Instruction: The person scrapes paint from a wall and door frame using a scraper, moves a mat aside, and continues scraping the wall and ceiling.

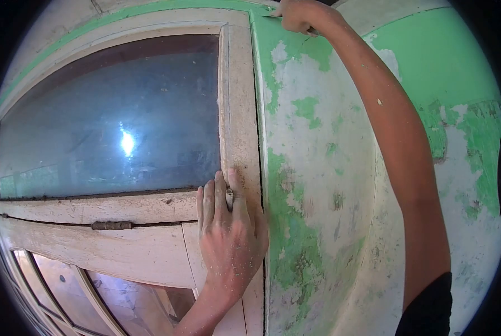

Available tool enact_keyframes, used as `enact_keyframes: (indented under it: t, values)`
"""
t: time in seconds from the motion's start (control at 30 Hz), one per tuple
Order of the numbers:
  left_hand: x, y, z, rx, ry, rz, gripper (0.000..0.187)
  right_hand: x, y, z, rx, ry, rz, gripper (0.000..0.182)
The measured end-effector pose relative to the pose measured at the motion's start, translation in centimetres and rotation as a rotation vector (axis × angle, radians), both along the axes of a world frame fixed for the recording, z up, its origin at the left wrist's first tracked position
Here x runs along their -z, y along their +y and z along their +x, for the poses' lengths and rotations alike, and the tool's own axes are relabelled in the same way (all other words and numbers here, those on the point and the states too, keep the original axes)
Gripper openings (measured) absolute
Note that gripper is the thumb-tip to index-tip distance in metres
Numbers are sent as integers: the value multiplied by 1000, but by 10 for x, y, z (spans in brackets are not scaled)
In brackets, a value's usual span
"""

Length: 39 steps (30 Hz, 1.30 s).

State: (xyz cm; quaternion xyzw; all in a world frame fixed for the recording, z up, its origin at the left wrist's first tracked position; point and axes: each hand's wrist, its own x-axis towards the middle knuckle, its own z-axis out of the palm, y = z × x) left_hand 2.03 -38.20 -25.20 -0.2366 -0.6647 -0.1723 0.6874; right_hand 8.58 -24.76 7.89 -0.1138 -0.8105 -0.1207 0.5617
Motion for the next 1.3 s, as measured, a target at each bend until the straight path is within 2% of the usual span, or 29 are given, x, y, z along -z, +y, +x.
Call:
enact_keyframes:
  t: [0.07, 0.13, 0.17, 0.23, 0.27, 0.33, 0.43, 0.53, 0.67, 0.77, 0.87, 0.97, 1.03, 1.07, 1.17, 1.23, 1.3]
  values:
    - [1, 0, 1, -18, 1, -9, 65, 4, 4, -5, 18, -57, 4, 30]
    - [0, 3, 4, -29, -14, 1, 66, 2, 10, -24, -33, 110, 147, 31]
    - [0, 2, 6, -30, -13, -3, 66, -6, 11, -24, -34, 111, 143, 31]
    - [1, 1, 8, -92, -42, -13, 67, -20, 6, -21, -12, -12, 162, 65]
    - [1, 1, 10, -91, -46, -12, 67, -19, 11, -25, -11, -15, 164, 65]
    - [1, 2, 12, -96, -83, -8, 67, -4, 21, -31, -240, 87, 173, 58]
    - [0, 3, 14, -121, -103, -13, 67, -11, 20, -42, -145, 223, 278, 48]
    - [2, 2, 14, -97, -146, -17, 67, -30, 10, -36, -183, 192, 172, 40]
    - [2, 1, 17, -110, -148, -18, 68, -24, 18, -40, -142, 100, 224, 38]
    - [2, 6, 16, -125, -144, -8, 68, -20, 14, -33, -151, 123, 150, 39]
    - [3, 6, 15, -110, -146, 10, 67, -30, 4, -30, -103, 23, 73, 43]
    - [3, 4, 17, -125, -133, 0, 67, -23, 22, -44, -157, 22, 224, 42]
    - [3, 7, 16, -201, -144, 10, 67, -21, 28, -53, -173, 241, 337, 39]
    - [3, 7, 18, -200, -148, 7, 67, -25, 30, -55, -172, 237, 334, 39]
    - [2, 7, 24, -137, -214, 8, 63, -22, 10, -38, -185, 187, 263, 38]
    - [1, 5, 23, -129, -211, -4, 61, -3, -1, -25, -58, 21, 153, 40]
    - [1, 4, 23, -141, -218, -8, 61, -6, -1, -25, -101, 48, 211, 40]
